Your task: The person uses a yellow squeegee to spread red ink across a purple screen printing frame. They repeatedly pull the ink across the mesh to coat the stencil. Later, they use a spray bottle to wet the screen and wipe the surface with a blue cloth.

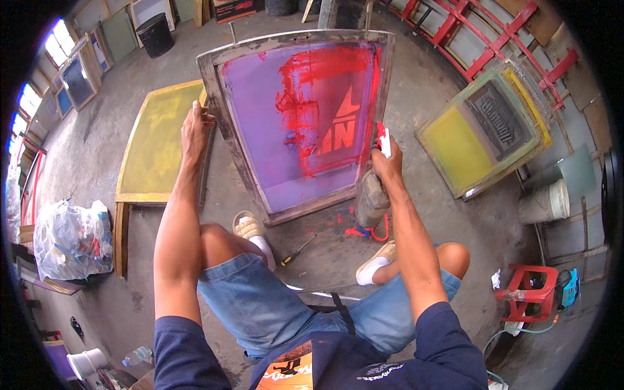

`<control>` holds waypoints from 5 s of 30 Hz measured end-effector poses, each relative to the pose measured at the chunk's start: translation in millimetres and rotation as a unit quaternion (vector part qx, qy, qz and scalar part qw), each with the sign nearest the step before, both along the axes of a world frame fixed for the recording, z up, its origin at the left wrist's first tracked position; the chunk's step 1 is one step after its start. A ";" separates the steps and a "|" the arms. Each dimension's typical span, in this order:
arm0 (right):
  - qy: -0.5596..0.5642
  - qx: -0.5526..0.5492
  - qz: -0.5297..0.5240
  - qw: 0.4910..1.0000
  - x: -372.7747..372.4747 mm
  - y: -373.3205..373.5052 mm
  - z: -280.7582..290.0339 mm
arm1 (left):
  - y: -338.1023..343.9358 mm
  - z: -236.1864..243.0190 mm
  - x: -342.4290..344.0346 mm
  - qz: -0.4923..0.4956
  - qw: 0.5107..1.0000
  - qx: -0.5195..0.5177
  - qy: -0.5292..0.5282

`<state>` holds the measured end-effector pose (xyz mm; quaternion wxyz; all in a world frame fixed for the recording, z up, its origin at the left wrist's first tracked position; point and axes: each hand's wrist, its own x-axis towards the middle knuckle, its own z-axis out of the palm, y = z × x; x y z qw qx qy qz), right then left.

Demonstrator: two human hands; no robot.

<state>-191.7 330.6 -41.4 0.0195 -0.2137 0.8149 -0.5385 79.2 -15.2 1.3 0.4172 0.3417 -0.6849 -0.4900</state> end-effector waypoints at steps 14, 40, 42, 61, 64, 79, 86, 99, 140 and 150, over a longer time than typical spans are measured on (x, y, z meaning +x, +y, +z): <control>0.006 -0.034 0.187 0.982 17.6 -44.3 67.4 | 22.3 18.5 -1.2 0.017 0.991 -0.102 -0.080; -0.016 0.017 0.122 0.992 77.0 11.2 -73.4 | 7.6 -3.6 -0.3 -0.027 0.994 -0.063 -0.080; -0.081 0.045 0.075 0.993 58.3 28.8 -99.7 | 5.4 -4.4 -2.4 -0.043 0.997 -0.001 -0.063; -0.058 0.173 0.047 0.982 61.6 56.0 -168.4 | 1.8 -6.5 4.9 -0.035 0.992 0.029 -0.121; -0.054 0.125 0.024 0.990 47.1 61.2 -167.5 | 3.4 -6.1 3.8 -0.036 0.991 0.039 -0.121; -0.046 0.024 0.200 0.978 90.9 2.4 -95.3 | 1.6 -7.5 6.9 -0.058 0.990 0.047 -0.121; -0.049 -0.020 0.267 0.962 82.5 -43.7 14.6 | 5.2 -11.7 -1.6 -0.073 0.992 0.025 -0.097; -0.018 -0.017 0.151 0.988 5.8 -83.4 94.5 | 11.7 -6.2 -2.5 -0.063 0.994 0.059 -0.073; 0.061 0.013 -0.488 0.870 -89.2 245.3 -161.1 | 11.0 -16.6 -5.4 -0.098 0.976 0.055 -0.185; -0.148 0.102 -0.608 0.773 -97.4 301.1 -206.8 | 23.6 -3.9 -19.2 -0.082 0.984 0.043 -0.152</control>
